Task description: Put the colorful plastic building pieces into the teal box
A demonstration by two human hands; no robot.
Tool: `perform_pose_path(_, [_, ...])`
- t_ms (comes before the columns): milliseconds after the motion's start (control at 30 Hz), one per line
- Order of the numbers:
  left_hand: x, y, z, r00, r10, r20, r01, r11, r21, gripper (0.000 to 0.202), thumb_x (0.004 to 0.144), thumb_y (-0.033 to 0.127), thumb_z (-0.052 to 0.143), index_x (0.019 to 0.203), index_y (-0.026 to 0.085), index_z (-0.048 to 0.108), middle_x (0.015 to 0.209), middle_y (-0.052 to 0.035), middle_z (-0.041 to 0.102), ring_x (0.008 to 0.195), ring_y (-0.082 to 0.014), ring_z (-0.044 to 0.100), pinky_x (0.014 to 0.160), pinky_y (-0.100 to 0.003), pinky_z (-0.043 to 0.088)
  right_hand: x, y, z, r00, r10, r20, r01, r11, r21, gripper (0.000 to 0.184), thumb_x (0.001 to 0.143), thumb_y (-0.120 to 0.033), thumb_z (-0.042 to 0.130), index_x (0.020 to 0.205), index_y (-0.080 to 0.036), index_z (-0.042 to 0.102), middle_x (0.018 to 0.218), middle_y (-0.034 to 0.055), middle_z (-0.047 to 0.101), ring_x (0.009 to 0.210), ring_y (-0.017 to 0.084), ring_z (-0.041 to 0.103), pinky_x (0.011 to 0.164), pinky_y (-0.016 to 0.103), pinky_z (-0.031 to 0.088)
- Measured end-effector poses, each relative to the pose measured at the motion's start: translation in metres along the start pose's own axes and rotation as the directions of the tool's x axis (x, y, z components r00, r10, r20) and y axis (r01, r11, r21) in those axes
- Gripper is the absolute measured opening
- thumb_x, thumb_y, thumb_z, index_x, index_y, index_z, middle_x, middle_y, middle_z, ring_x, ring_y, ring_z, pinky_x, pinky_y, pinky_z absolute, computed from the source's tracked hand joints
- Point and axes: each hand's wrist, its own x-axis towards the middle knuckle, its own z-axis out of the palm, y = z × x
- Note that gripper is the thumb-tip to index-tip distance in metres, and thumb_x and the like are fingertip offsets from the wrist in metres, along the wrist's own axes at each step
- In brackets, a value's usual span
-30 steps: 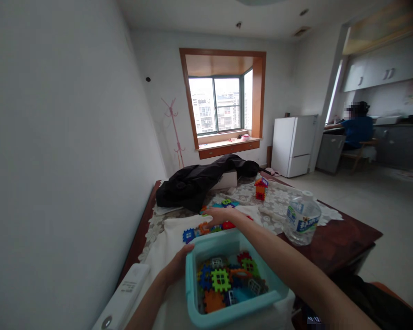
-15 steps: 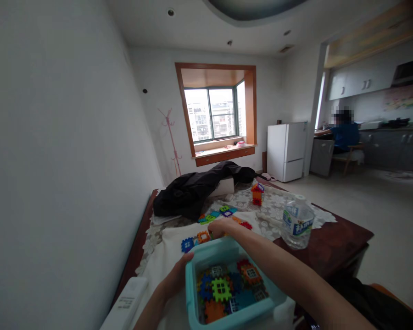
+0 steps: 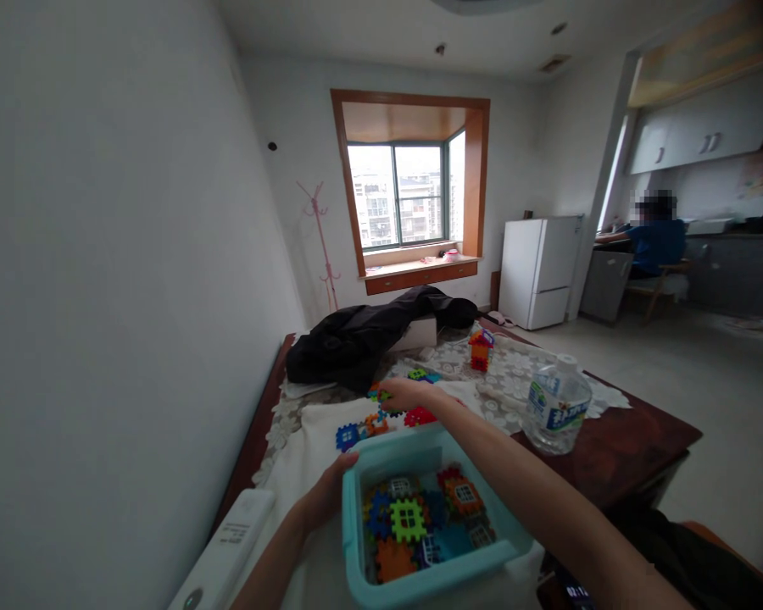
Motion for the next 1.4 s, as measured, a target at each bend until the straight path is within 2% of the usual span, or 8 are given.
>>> perform_pose_path(133, [0.0, 0.0, 0.001, 1.0, 0.007, -0.011, -0.008, 1.0, -0.004, 0.084, 0.078, 0.062, 0.077, 0.14, 0.006, 0.067, 0.117, -0.0192, 0.082, 0.12, -0.0435, 0.073, 0.115, -0.053, 0.048, -0.002, -0.002, -0.002, 0.999, -0.043, -0.026, 0.049, 0.946, 0.32, 0.022, 0.089, -0.028, 0.074, 0.105, -0.013, 0.079, 0.093, 0.007, 0.077, 0.085, 0.018, 0.069, 0.072, 0.024, 0.05])
perform_pose_path(233, [-0.001, 0.0, 0.004, 1.0, 0.018, -0.002, -0.018, 1.0, -0.025, 0.085, 0.079, 0.061, 0.077, 0.142, 0.007, 0.065, 0.119, -0.0194, 0.082, 0.121, -0.0431, 0.073, 0.115, -0.053, 0.048, -0.006, -0.011, -0.005, 0.994, -0.108, 0.017, 0.076, 0.789, 0.61, 0.023, 0.087, -0.035, 0.08, 0.099, -0.016, 0.077, 0.085, 0.0048, 0.074, 0.078, 0.017, 0.066, 0.069, 0.024, 0.05])
perform_pose_path(400, [-0.001, 0.0, 0.007, 0.998, 0.071, 0.001, -0.07, 0.996, -0.048, 0.083, 0.08, 0.058, 0.078, 0.145, 0.008, 0.063, 0.122, -0.0188, 0.081, 0.122, -0.0424, 0.072, 0.115, -0.051, 0.049, -0.015, -0.024, -0.012, 0.975, -0.211, 0.074, 0.076, 0.622, 0.779, 0.036, 0.08, -0.044, 0.088, 0.095, -0.015, 0.072, 0.081, 0.0018, 0.067, 0.071, 0.013, 0.062, 0.067, 0.024, 0.05])
perform_pose_path(533, [0.0, 0.0, 0.007, 0.996, 0.086, 0.001, -0.086, 0.995, -0.043, 0.082, 0.08, 0.058, 0.079, 0.145, 0.009, 0.064, 0.121, -0.0175, 0.082, 0.122, -0.0419, 0.073, 0.115, -0.051, 0.048, -0.017, -0.024, -0.014, 0.915, -0.354, 0.193, -0.026, 0.426, 0.904, 0.046, 0.066, -0.042, 0.098, 0.09, -0.012, 0.071, 0.079, -0.0003, 0.064, 0.067, 0.01, 0.059, 0.064, 0.021, 0.049])
perform_pose_path(833, [0.0, -0.001, 0.005, 0.997, 0.062, 0.048, -0.062, 0.998, -0.019, 0.085, 0.08, 0.06, 0.077, 0.145, 0.007, 0.062, 0.124, -0.0193, 0.08, 0.126, -0.0428, 0.07, 0.116, -0.054, 0.047, -0.021, -0.024, -0.013, 0.903, -0.351, 0.248, -0.066, 0.457, 0.887, 0.042, 0.066, -0.04, 0.098, 0.087, -0.011, 0.076, 0.081, 0.0017, 0.071, 0.069, 0.011, 0.065, 0.067, 0.022, 0.052])
perform_pose_path(1033, [-0.002, 0.005, 0.015, 0.992, 0.078, 0.102, -0.077, 0.997, -0.009, 0.077, 0.085, 0.05, 0.073, 0.15, 0.011, 0.058, 0.136, -0.0185, 0.075, 0.129, -0.0414, 0.068, 0.12, -0.055, 0.043, -0.023, -0.029, -0.014, 0.81, -0.41, 0.42, -0.091, 0.619, 0.78, 0.043, 0.069, -0.044, 0.096, 0.091, -0.01, 0.082, 0.087, 0.0055, 0.079, 0.08, 0.018, 0.072, 0.076, 0.026, 0.055])
perform_pose_path(1167, [-0.004, 0.008, 0.02, 0.992, 0.097, 0.085, -0.094, 0.995, -0.039, 0.072, 0.087, 0.046, 0.07, 0.151, 0.012, 0.059, 0.137, -0.0182, 0.075, 0.127, -0.0416, 0.069, 0.118, -0.056, 0.044, -0.028, -0.029, -0.019, 0.798, -0.395, 0.455, -0.065, 0.694, 0.717, 0.046, 0.075, -0.049, 0.092, 0.099, -0.011, 0.084, 0.084, 0.0044, 0.08, 0.073, 0.015, 0.071, 0.068, 0.022, 0.053])
perform_pose_path(1400, [-0.002, 0.002, 0.015, 0.99, 0.117, 0.076, -0.113, 0.992, -0.047, 0.071, 0.083, 0.048, 0.074, 0.143, 0.01, 0.065, 0.128, -0.0187, 0.078, 0.123, -0.0427, 0.07, 0.116, -0.056, 0.046, -0.03, -0.035, -0.029, 0.725, -0.495, 0.479, -0.049, 0.657, 0.753, 0.053, 0.074, -0.053, 0.092, 0.103, -0.01, 0.084, 0.115, 0.0121, 0.078, 0.095, 0.019, 0.074, 0.075, 0.022, 0.053])
